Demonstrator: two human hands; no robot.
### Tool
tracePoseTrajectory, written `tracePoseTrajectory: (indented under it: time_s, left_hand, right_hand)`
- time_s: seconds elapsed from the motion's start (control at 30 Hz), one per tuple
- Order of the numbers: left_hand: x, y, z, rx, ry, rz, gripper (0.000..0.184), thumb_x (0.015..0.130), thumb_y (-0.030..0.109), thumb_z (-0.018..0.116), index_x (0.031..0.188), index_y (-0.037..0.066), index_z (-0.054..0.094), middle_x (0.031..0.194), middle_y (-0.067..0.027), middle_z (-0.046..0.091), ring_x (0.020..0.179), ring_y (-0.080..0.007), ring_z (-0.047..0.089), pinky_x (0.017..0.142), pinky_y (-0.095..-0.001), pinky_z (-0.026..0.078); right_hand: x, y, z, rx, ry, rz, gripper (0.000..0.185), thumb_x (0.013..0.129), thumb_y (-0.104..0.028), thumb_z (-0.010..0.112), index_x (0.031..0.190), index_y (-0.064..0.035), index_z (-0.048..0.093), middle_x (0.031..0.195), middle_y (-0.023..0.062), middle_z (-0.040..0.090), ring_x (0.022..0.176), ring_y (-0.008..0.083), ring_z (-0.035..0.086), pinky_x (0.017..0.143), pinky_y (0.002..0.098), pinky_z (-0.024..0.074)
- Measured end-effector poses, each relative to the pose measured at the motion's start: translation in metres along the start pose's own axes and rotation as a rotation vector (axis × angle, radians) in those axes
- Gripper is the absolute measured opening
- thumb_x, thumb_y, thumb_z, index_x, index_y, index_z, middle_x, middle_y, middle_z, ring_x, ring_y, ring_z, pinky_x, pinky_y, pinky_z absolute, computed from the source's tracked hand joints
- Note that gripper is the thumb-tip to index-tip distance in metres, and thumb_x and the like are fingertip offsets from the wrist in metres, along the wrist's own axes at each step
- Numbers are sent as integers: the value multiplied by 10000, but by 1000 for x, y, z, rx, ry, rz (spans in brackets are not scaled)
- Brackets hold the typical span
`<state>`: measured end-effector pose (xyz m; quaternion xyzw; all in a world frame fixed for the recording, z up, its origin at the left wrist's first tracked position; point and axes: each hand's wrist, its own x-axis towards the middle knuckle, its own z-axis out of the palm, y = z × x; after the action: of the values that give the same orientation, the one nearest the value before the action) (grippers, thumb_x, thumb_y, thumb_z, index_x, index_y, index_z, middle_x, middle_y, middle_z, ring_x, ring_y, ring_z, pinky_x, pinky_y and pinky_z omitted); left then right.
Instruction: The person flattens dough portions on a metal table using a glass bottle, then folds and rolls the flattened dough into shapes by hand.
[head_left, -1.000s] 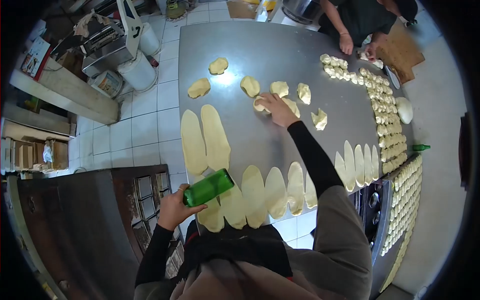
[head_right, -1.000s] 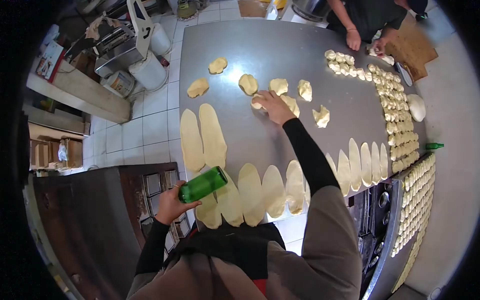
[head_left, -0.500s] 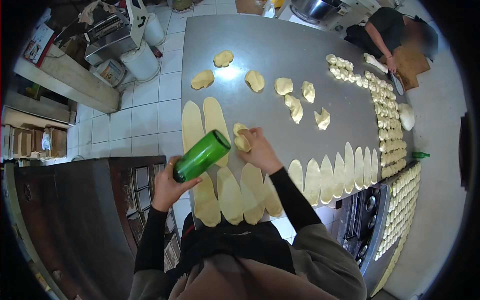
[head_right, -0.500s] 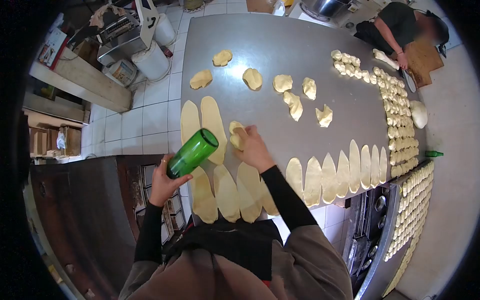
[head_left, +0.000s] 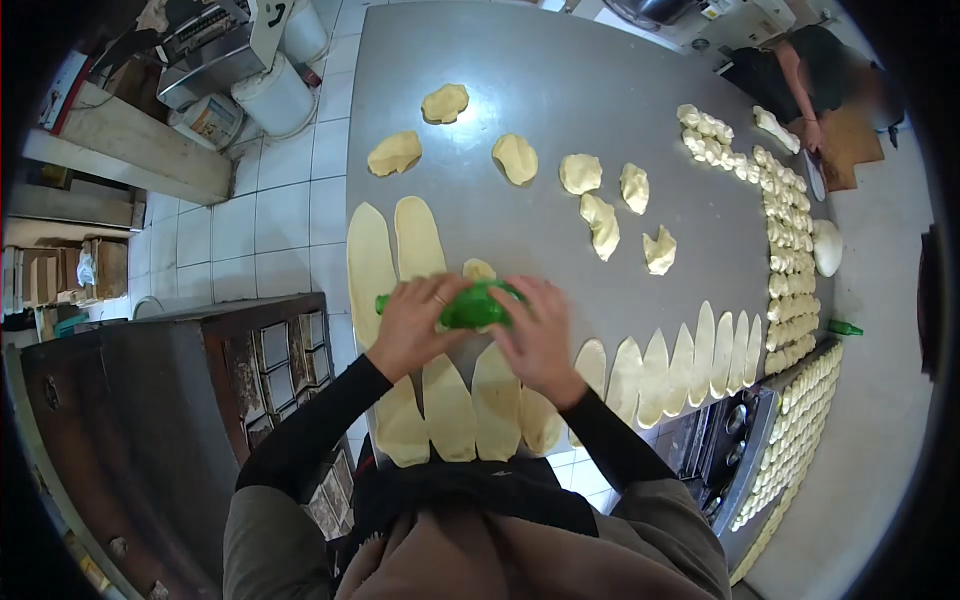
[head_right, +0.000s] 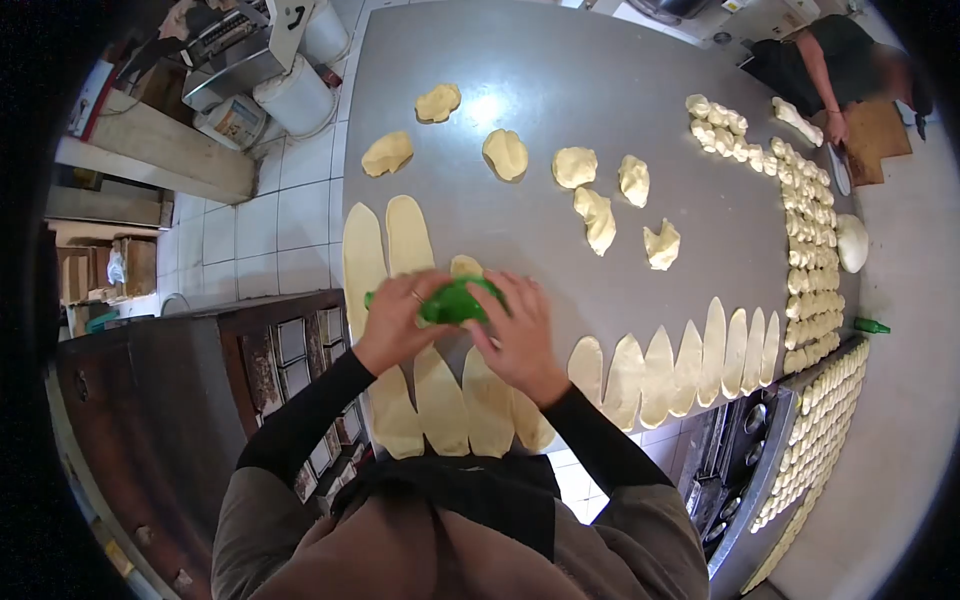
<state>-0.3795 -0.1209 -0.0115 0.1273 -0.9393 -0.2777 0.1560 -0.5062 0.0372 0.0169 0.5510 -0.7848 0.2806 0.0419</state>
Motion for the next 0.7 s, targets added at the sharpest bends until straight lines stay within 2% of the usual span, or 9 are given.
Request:
tracePoseTrajectory:
  time_s: [0.07, 0.13, 0.2, 0.23, 0.3, 0.5, 0.6, 0.63, 0.7]
  left_hand:
    - [10, -20, 17, 107, -17, 81, 542, 743, 377, 714, 1197, 128, 554, 1108, -64, 584, 860, -236, 583, 726, -299, 449]
    - [45, -45, 24, 220, -39, -51, 597, 789, 553, 599, 1207, 131, 535, 1154, -77, 563, 771, -231, 590, 641, -327, 464]
    - [92, -61, 13, 232, 20, -67, 600, 807, 605, 543, 1085, 75, 589, 985, -105, 625, 664, -258, 591, 602, -356, 464]
    - [106, -70, 12, 240, 24, -66, 600, 807, 605, 543, 1085, 75, 589, 985, -105, 625, 664, -258, 591, 602, -356, 464]
    - [132, -86, 10, 187, -4, -182, 597, 831, 624, 491, 914, 48, 622, 746, -125, 627, 610, -295, 577, 592, -378, 456]
    - [167, -110, 6, 18, -78, -288, 609, 856, 622, 438, 838, 39, 613, 607, -127, 585, 601, -316, 568, 576, -397, 439]
    - [83, -68, 11, 177, 4, -122, 582, 831, 601, 499, 1038, 60, 551, 790, -112, 550, 673, -283, 550, 623, -387, 432]
    - [45, -54, 21, 262, 90, 16, 586, 813, 600, 531, 1075, 75, 533, 849, -106, 520, 711, -271, 540, 641, -379, 431]
    - [-4, -17, 12, 248, -34, -60, 622, 741, 587, 623, 1094, 83, 531, 874, -91, 460, 777, -267, 504, 688, -374, 421]
  right_hand:
    - [16, 19, 40, -152, 7, -3, 285, 798, -351, 617, 903, -89, 662, 1019, 84, 594, 955, 274, 520, 900, 407, 397]
    - [77, 45, 56, -154, -186, 143, 309, 843, -373, 573, 823, -72, 635, 901, 100, 603, 882, 268, 545, 803, 379, 437]
    - [129, 76, 75, -146, -79, 180, 363, 876, -393, 542, 746, -60, 605, 779, 109, 594, 762, 288, 568, 686, 384, 463]
    - [151, 83, 79, -111, -129, 252, 416, 896, -421, 509, 755, -45, 621, 749, 130, 614, 699, 329, 584, 638, 394, 473]
    - [184, 89, 78, -121, -221, 395, 442, 901, -429, 490, 764, -33, 633, 752, 153, 642, 713, 349, 604, 651, 403, 482]
    - [200, 110, 80, -49, -170, 447, 426, 904, -383, 485, 761, -8, 627, 749, 161, 650, 710, 363, 610, 669, 422, 486]
    - [112, 72, 67, -136, -306, 282, 340, 874, -371, 511, 810, -52, 613, 852, 151, 640, 738, 320, 604, 661, 433, 477]
    - [75, 37, 45, -116, -382, 340, 318, 839, -317, 566, 957, -26, 621, 1021, 220, 610, 906, 342, 603, 743, 409, 499]
    - [-8, 9, 44, -58, -27, 90, 446, 804, -255, 614, 1177, -20, 548, 1246, 217, 482, 1145, 353, 480, 933, 410, 432]
